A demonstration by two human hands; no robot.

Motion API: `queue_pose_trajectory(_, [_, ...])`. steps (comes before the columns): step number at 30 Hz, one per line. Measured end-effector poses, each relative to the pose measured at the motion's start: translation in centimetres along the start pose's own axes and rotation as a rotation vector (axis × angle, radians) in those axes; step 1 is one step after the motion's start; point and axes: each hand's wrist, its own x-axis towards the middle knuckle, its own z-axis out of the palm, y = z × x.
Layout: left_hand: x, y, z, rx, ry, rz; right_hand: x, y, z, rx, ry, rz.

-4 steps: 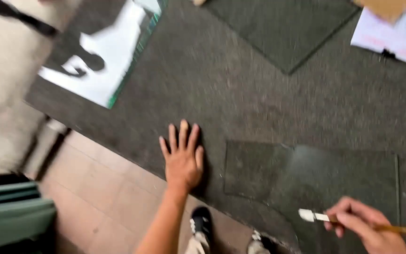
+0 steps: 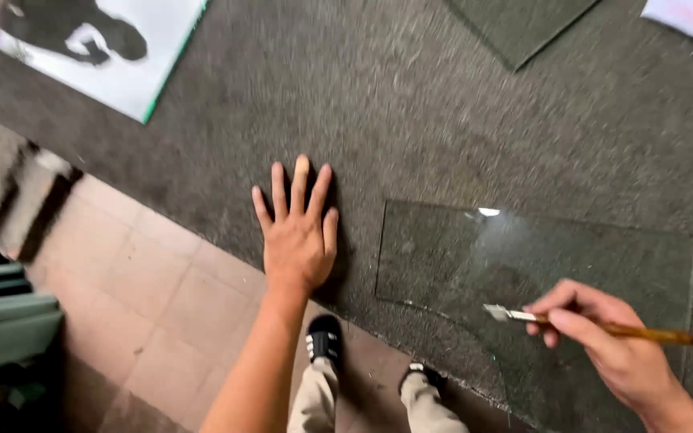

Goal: Scoring and snapping glass sheets to create curved shapes using a glass cutter and pliers.

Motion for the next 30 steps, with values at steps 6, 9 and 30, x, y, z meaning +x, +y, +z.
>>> queue_pose_trajectory(6, [0.2,0.0,0.1,-0.022,0.027,-0.006,4.6,-3.1,6.0,-0.172,-0.215,-0.329])
queue_pose_trajectory(9, [0.2,0.1,0.2,-0.052,0.001,-0.019,6.2,-4.1,7.8,-0.351,-0.262,-0.358])
queue_pose_trajectory(30, [0.2,0.2,0.1,-0.144,0.042,-0.008,7.5,-10.3,13.1,-0.785,-0.57,-0.804])
